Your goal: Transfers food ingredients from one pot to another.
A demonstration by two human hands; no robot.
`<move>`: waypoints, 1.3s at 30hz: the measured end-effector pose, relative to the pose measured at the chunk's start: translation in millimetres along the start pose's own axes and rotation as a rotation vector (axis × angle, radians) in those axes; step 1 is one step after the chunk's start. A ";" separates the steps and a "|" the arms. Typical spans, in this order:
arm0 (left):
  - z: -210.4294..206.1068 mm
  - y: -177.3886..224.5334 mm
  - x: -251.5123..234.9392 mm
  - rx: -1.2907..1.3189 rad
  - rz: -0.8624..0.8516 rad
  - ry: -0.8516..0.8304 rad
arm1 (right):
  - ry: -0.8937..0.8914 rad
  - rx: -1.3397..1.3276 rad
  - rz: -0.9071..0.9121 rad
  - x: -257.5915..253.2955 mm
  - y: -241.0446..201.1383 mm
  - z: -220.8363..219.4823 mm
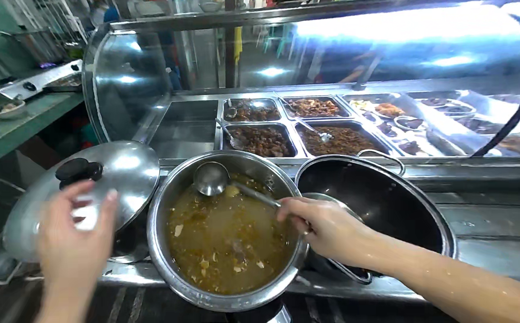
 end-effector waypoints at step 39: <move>-90.0 -13.9 117.3 0.287 0.808 0.083 | -0.821 0.795 0.027 -9.0 -28.4 -67.9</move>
Point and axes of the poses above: each hand's wrist, its own x-axis away from the middle knuckle, its own z-axis out of the back of the hand, y = z × x, the point moved 8 cm from there along -x, towards the middle knuckle, and after that the axes turned 2 degrees about y, right-handed, at the moved point
